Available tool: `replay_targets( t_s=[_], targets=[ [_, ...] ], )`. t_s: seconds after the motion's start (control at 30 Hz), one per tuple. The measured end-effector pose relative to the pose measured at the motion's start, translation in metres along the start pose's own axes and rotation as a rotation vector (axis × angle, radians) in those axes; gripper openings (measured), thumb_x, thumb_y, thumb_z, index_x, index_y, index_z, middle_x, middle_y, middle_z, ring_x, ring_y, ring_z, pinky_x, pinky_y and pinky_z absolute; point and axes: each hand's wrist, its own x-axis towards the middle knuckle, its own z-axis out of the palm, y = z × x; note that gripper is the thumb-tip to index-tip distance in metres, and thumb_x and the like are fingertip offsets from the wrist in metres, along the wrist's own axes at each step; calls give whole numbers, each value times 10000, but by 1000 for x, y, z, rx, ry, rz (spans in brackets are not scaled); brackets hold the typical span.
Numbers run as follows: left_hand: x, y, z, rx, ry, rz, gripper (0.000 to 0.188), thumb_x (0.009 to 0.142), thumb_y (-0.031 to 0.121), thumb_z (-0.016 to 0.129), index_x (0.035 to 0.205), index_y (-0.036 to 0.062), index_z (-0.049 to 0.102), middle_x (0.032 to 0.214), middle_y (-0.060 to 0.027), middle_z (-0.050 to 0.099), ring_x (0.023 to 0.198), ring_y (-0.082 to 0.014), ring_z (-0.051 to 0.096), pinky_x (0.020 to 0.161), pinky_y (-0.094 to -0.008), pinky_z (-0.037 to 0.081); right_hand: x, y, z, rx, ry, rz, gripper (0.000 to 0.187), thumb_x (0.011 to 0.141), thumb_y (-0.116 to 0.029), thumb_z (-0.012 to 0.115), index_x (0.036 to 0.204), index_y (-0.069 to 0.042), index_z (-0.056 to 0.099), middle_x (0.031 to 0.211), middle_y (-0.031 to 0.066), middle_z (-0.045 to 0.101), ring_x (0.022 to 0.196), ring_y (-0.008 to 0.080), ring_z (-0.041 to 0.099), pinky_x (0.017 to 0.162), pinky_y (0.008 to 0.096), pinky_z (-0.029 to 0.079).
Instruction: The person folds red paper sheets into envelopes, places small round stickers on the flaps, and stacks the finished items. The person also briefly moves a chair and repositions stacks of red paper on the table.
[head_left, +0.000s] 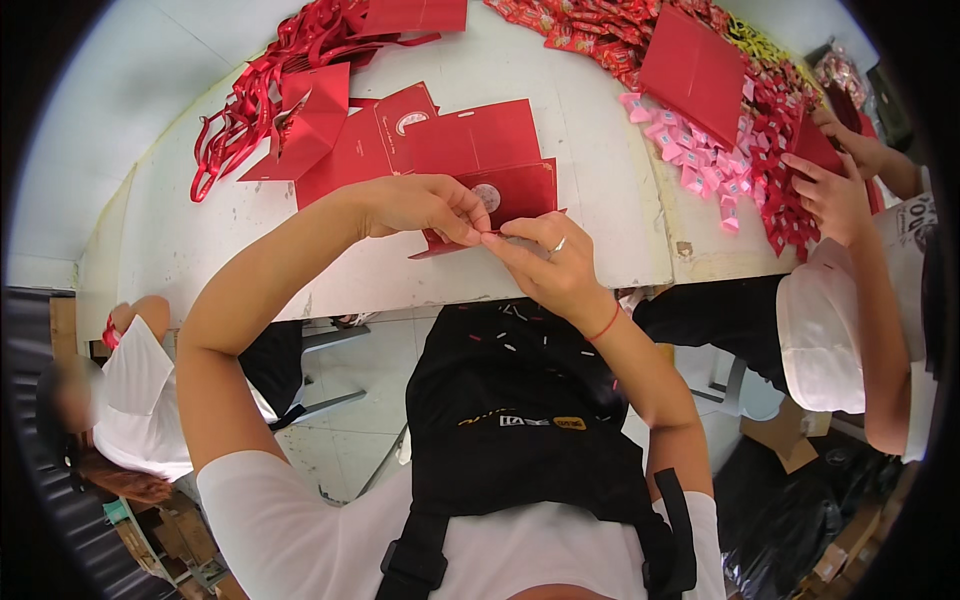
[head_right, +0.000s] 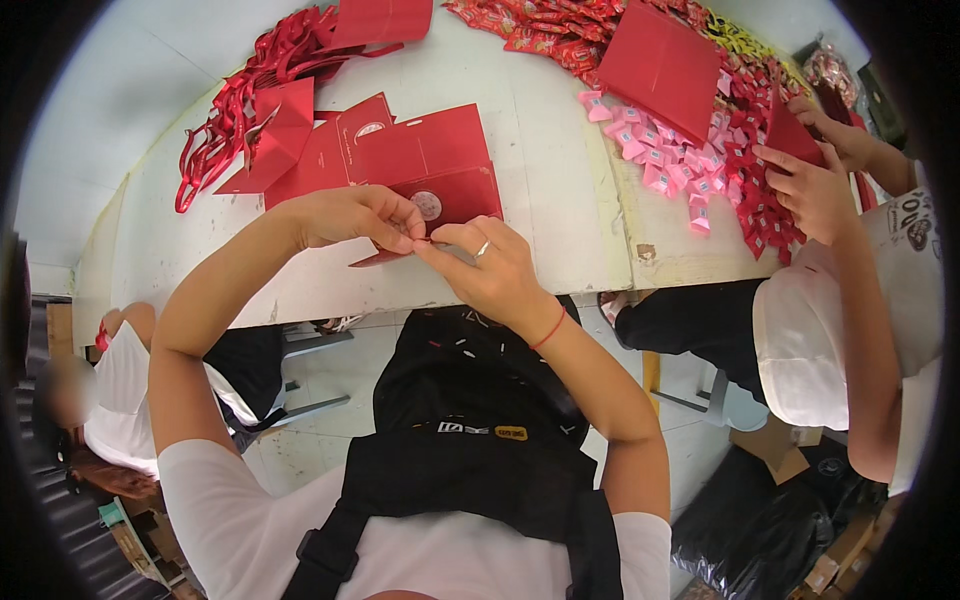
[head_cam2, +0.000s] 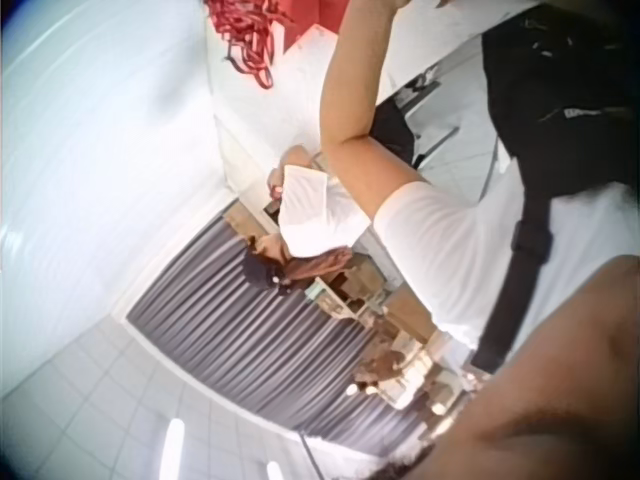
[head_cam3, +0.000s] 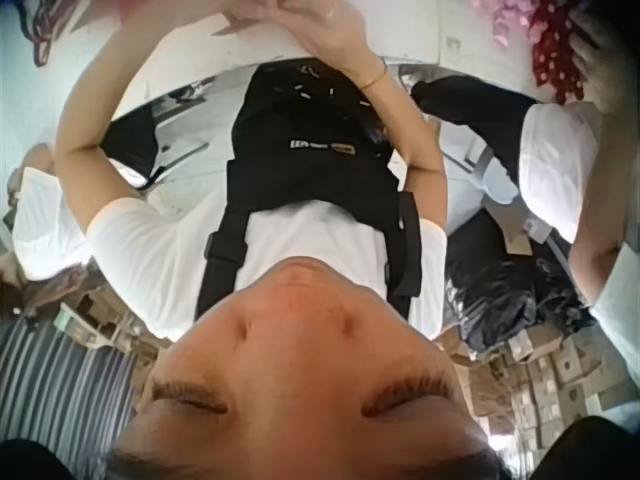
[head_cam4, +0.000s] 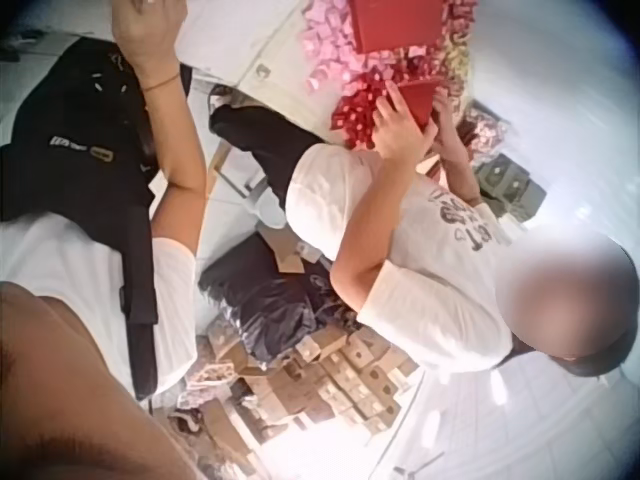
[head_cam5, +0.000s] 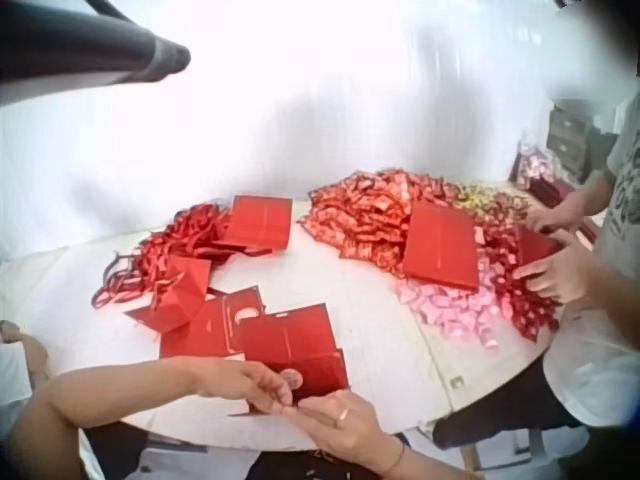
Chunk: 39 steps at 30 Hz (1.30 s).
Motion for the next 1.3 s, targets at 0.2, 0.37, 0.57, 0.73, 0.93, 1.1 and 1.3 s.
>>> replay_targets(
  t_s=[0.2, 0.37, 0.57, 0.73, 0.93, 1.1, 1.3],
  targets=[
    [-1, -2, -4, -12, 38, 50, 169, 887, 153, 701, 1011, 38, 694, 926, 9, 655, 870, -76, 586, 820, -237, 453, 5, 0, 10, -8, 23, 64, 147, 732, 11, 734, 848, -39, 658, 839, 52, 579, 682, 218, 551, 579, 317, 457],
    [-9, 5, 4, 87, 188, 90, 160, 869, 126, 726, 979, 13, 705, 925, -3, 672, 885, -72, 603, 797, -245, 476, 14, -15, -8, 38, -228, 246, 83, 792, -36, 707, 843, -34, 643, 838, 101, 587, 736, 266, 582, 660, 367, 478],
    [-32, 18, 33, 485, 542, 315, 141, 792, 75, 791, 870, 18, 688, 906, -34, 666, 867, -118, 624, 730, -245, 499, 19, -33, -58, 488, -651, 417, 57, 860, -83, 677, 878, -31, 664, 821, 102, 619, 784, 285, 613, 710, 392, 493],
    [-30, 13, 16, 898, 921, 759, 188, 766, 130, 789, 878, 82, 646, 915, -54, 608, 894, -263, 587, 764, -371, 474, 46, -25, -60, 335, -321, 502, 123, 813, 25, 702, 923, -27, 704, 812, 83, 645, 744, 229, 606, 637, 315, 492],
    [-27, 1, 16, 333, 581, 357, 65, 896, 32, 657, 939, 5, 618, 870, -45, 628, 816, -108, 580, 741, -273, 471, 54, -10, -37, 21, -223, 329, 215, 726, -16, 758, 920, -75, 685, 808, 61, 596, 782, 248, 571, 675, 363, 468],
    [-17, -1, 6, 505, 573, 465, 59, 948, 11, 571, 994, 10, 606, 861, -7, 607, 802, -80, 550, 720, -244, 459, 59, 9, -24, -125, -352, 262, 210, 751, -39, 746, 949, -69, 683, 843, 68, 611, 824, 257, 584, 735, 377, 480],
    [-13, 4, -14, 276, 307, 202, 113, 977, 104, 548, 1056, 41, 599, 956, 16, 595, 920, -72, 522, 812, -248, 432, 54, 21, -15, 32, -458, 360, 150, 776, -48, 744, 901, -72, 666, 819, 68, 622, 783, 237, 609, 693, 350, 501]
  ],
)
